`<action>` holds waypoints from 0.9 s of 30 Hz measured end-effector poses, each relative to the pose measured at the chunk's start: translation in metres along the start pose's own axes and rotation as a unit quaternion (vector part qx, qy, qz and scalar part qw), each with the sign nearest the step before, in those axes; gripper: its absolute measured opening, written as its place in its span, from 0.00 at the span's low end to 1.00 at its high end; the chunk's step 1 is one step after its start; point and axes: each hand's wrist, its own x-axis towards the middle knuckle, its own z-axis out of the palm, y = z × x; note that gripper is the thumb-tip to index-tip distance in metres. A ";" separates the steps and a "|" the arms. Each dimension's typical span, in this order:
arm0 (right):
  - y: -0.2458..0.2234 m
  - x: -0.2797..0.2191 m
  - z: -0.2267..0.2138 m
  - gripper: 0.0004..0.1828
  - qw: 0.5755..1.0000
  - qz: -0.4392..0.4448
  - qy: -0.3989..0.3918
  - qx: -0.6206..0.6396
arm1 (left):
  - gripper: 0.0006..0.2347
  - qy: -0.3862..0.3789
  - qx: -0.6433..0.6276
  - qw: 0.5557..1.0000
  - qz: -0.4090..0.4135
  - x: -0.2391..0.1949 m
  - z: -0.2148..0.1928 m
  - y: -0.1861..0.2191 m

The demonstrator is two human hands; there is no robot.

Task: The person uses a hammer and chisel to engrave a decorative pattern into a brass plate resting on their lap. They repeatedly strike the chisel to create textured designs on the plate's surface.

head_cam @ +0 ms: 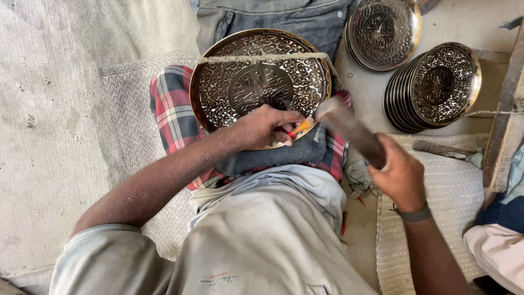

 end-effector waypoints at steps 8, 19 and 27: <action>-0.028 0.017 -0.026 0.30 0.987 0.034 0.017 0.157 | 0.23 0.051 -0.018 0.998 -0.044 -0.013 -0.001 0.010; -0.035 -0.009 0.002 0.33 0.995 0.011 0.020 0.093 | 0.24 -0.015 -0.019 0.999 -0.035 -0.007 -0.007 0.007; -0.003 -0.075 0.074 0.34 0.984 0.020 0.175 0.028 | 0.22 -0.169 0.028 0.983 0.060 0.012 -0.011 0.010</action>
